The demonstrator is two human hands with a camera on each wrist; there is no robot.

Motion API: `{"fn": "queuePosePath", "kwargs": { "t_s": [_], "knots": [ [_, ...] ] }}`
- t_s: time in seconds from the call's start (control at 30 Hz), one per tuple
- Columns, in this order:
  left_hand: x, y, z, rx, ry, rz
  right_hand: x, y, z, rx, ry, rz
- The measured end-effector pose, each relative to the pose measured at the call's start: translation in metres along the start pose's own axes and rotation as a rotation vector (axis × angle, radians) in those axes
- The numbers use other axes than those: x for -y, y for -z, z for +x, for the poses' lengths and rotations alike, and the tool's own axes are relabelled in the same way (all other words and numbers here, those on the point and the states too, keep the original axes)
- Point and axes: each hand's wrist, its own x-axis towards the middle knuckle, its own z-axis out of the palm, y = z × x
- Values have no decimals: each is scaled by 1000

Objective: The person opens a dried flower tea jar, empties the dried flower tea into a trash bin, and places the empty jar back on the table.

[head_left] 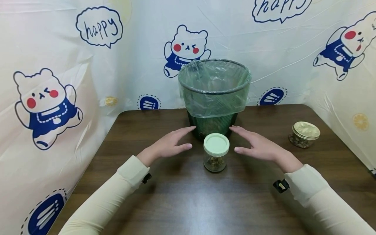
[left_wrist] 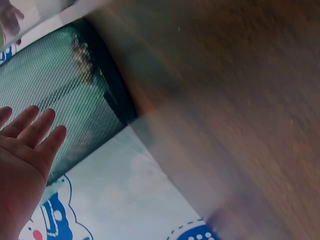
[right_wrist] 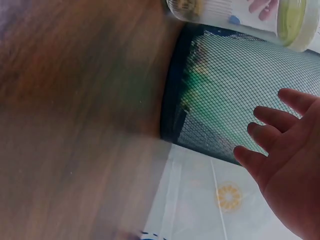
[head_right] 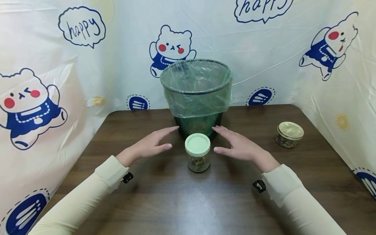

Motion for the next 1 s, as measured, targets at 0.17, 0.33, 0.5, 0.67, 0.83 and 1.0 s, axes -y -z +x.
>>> {"fn": "queuePosePath", "kwargs": {
  "t_s": [0.17, 0.33, 0.5, 0.67, 0.83, 1.0],
  "knots": [
    [-7, -6, 3, 8, -21, -8, 3, -9, 2, 12, 24, 45],
    [-14, -13, 9, 26, -22, -8, 3, -18, 5, 29, 31, 129],
    [-19, -21, 15, 22, -24, -16, 2, -28, 7, 30, 30, 212],
    [-23, -26, 21, -9, -32, -45, 1, -36, 11, 23, 38, 325],
    [-28, -31, 27, -27, -66, -104, 0, -46, 16, 30, 56, 459],
    [-30, -36, 32, -43, -78, -147, 3, -53, 20, 38, 55, 547]
  ]
}}
